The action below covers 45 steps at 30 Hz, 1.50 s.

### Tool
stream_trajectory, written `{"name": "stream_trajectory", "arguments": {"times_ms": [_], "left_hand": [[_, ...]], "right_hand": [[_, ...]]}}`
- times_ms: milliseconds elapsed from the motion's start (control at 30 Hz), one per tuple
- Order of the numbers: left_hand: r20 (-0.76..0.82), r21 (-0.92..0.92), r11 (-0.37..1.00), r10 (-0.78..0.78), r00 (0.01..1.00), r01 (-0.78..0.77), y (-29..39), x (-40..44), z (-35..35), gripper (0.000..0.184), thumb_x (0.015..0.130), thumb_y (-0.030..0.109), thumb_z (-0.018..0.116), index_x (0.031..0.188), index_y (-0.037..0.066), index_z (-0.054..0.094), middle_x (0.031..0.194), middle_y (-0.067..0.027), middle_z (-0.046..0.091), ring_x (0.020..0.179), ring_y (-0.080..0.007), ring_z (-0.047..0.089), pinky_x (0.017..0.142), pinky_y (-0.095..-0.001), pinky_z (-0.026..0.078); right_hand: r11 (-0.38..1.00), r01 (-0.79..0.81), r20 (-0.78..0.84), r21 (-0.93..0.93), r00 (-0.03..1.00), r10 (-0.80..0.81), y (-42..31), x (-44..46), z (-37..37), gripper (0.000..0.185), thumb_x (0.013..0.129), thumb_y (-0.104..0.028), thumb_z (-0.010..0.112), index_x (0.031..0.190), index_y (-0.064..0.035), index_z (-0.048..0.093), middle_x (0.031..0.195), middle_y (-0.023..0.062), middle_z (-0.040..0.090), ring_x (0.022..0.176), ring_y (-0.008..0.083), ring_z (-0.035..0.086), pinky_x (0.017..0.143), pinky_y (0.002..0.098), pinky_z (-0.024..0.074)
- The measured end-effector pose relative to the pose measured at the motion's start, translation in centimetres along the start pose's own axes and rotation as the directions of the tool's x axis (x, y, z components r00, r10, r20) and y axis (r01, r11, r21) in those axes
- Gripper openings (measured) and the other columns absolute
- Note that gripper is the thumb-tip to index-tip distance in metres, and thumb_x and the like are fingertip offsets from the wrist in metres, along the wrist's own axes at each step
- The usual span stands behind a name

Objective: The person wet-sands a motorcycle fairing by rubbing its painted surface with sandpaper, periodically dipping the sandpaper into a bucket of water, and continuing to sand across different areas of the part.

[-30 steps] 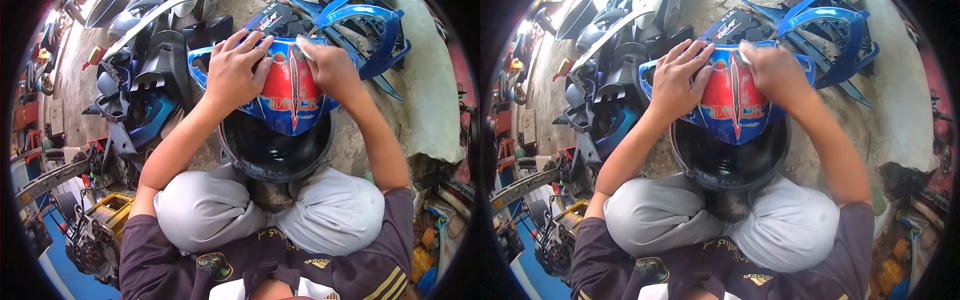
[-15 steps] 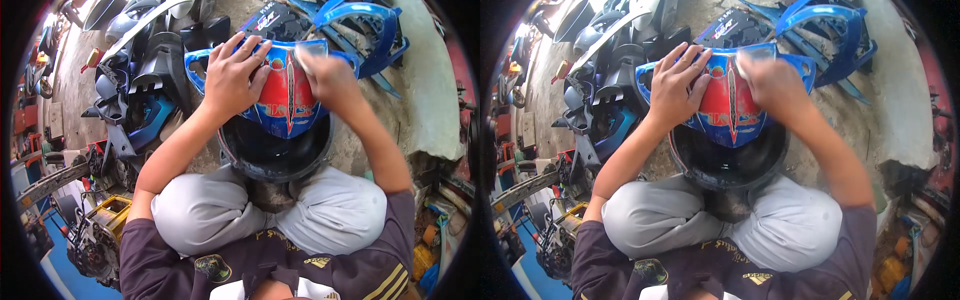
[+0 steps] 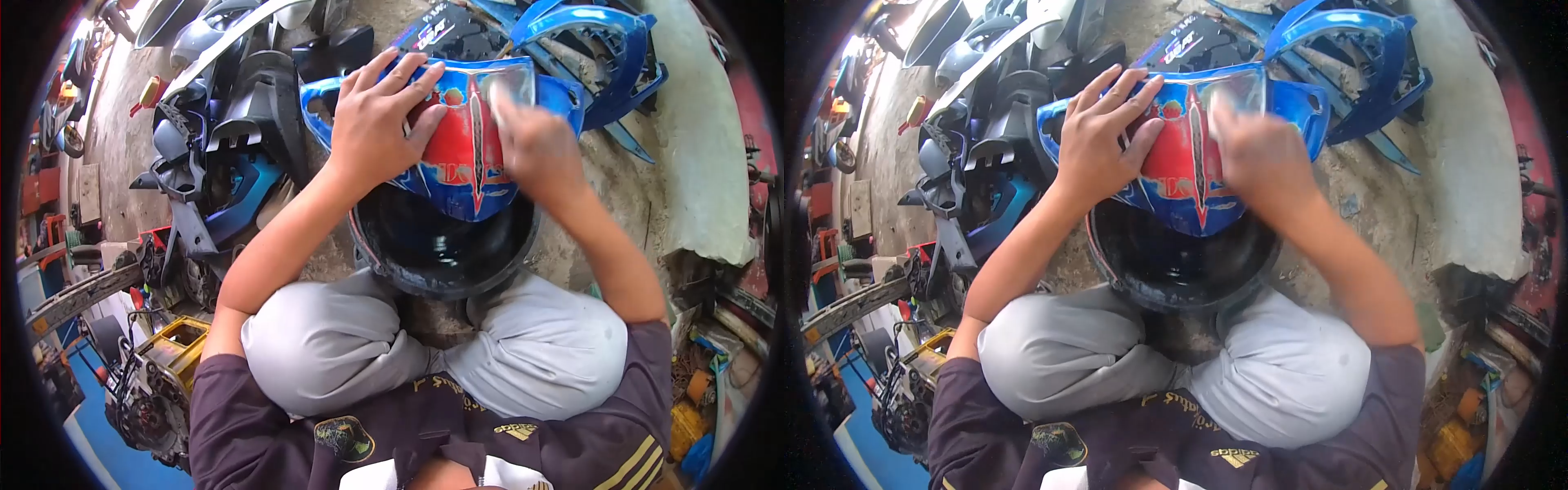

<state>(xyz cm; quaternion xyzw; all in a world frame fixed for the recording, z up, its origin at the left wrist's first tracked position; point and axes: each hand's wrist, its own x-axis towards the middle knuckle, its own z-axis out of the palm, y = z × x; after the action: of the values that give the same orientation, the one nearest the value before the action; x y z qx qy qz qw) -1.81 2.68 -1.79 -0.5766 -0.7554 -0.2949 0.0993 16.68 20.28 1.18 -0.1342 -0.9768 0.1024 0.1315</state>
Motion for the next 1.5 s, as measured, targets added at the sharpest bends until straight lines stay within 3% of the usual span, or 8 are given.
{"name": "stream_trajectory", "arguments": {"times_ms": [300, 467, 633, 700, 767, 900, 1333, 1500], "left_hand": [[-0.02, -0.006, 0.999, 0.037, 0.999, -0.037, -0.3, -1.0, 0.3, 0.048, 0.096, 0.036, 0.08, 0.141, 0.021, 0.078, 0.147, -0.0087, 0.073, 0.145, -0.0383, 0.06, 0.118, -0.0562, 0.045], [-0.012, -0.026, 0.999, 0.035, 0.999, -0.035, -0.3, -0.4, -0.1, 0.049, 0.097, 0.035, 0.079, 0.143, 0.02, 0.077, 0.149, -0.0094, 0.071, 0.145, -0.0398, 0.059, 0.12, -0.0558, 0.043], [-0.011, 0.018, 0.998, 0.065, 0.998, -0.065, 0.2, -1.2, 0.0, 0.05, 0.097, 0.039, 0.079, 0.144, 0.022, 0.076, 0.15, -0.0093, 0.07, 0.146, -0.0399, 0.058, 0.121, -0.0572, 0.042], [-0.003, -0.003, 0.998, 0.056, 0.998, -0.056, -0.2, -0.7, -0.3, 0.05, 0.097, 0.039, 0.079, 0.145, 0.022, 0.076, 0.152, -0.0093, 0.069, 0.147, -0.0399, 0.057, 0.121, -0.0579, 0.041], [-0.014, -0.016, 0.999, 0.028, 1.0, -0.028, -0.4, -0.7, 0.1, 0.051, 0.097, 0.039, 0.08, 0.145, 0.023, 0.076, 0.153, -0.0094, 0.069, 0.147, -0.0398, 0.057, 0.121, -0.0582, 0.041], [0.009, 0.033, 0.998, 0.058, 0.998, -0.058, 0.6, -1.3, -0.3, 0.052, 0.097, 0.035, 0.079, 0.146, 0.02, 0.076, 0.152, -0.0096, 0.07, 0.149, -0.04, 0.056, 0.122, -0.0545, 0.042], [-0.035, -0.024, 0.999, 0.047, 0.998, -0.048, -0.2, -1.0, 0.3, 0.051, 0.095, 0.039, 0.081, 0.143, 0.021, 0.077, 0.151, -0.0086, 0.07, 0.144, -0.0386, 0.059, 0.119, -0.058, 0.042], [-0.026, 0.005, 0.997, 0.072, 0.997, -0.072, 0.3, -1.7, 0.0, 0.053, 0.094, 0.037, 0.082, 0.144, 0.021, 0.077, 0.152, -0.0085, 0.069, 0.147, -0.039, 0.056, 0.12, -0.0561, 0.041]], "right_hand": [[0.997, -0.061, 0.08, -0.036, 0.995, 0.064, -0.1, 0.6, 0.0, 0.049, 0.1, -0.008, 0.064, 0.148, 0.0004, 0.065, 0.095, 0.0256, 0.076, 0.088, 0.043, 0.076, 0.077, 0.0525, 0.0603], [0.995, 0.096, -0.055, -0.034, 0.994, -0.098, -0.6, -2.4, -0.2, 0.042, 0.101, -0.014, 0.062, 0.14, 0.003, 0.066, 0.083, 0.0233, 0.076, 0.076, 0.0413, 0.077, 0.069, 0.0531, 0.0617], [0.991, 0.122, -0.072, 0.049, 0.99, -0.119, 2.2, 1.4, 0.1, 0.042, 0.099, -0.013, 0.063, 0.137, 0.0027, 0.068, 0.084, 0.0239, 0.076, 0.079, 0.0389, 0.079, 0.069, 0.0509, 0.0623], [0.997, 0.067, 0.037, -0.042, 0.997, -0.066, 0.7, -0.2, -1.1, 0.04, 0.097, -0.013, 0.064, 0.133, 0.0036, 0.071, 0.085, 0.025, 0.076, 0.079, 0.0386, 0.079, 0.069, 0.0508, 0.0623], [0.99, 0.116, -0.047, -0.078, 0.992, -0.12, -0.8, -3.0, -0.3, 0.037, 0.097, -0.012, 0.064, 0.129, 0.0038, 0.073, 0.084, 0.0253, 0.076, 0.078, 0.0388, 0.079, 0.069, 0.0509, 0.0622], [1.0, 0.024, -0.047, -0.003, 0.999, -0.024, 1.3, 1.2, 0.2, 0.046, 0.095, -0.01, 0.066, 0.139, 0.0042, 0.07, 0.082, 0.0216, 0.076, 0.075, 0.0388, 0.078, 0.071, 0.0494, 0.0629], [0.997, 0.071, -0.065, -0.007, 0.995, -0.071, -0.9, -2.5, -0.1, 0.034, 0.103, -0.014, 0.062, 0.131, 0.0001, 0.073, 0.088, 0.0247, 0.078, 0.08, 0.0405, 0.079, 0.071, 0.0503, 0.0632], [0.999, 0.036, -0.065, -0.009, 0.997, -0.036, 1.2, 1.6, 0.0, 0.045, 0.096, -0.012, 0.065, 0.138, 0.0029, 0.07, 0.081, 0.0197, 0.076, 0.074, 0.038, 0.078, 0.07, 0.0502, 0.0627]]}}
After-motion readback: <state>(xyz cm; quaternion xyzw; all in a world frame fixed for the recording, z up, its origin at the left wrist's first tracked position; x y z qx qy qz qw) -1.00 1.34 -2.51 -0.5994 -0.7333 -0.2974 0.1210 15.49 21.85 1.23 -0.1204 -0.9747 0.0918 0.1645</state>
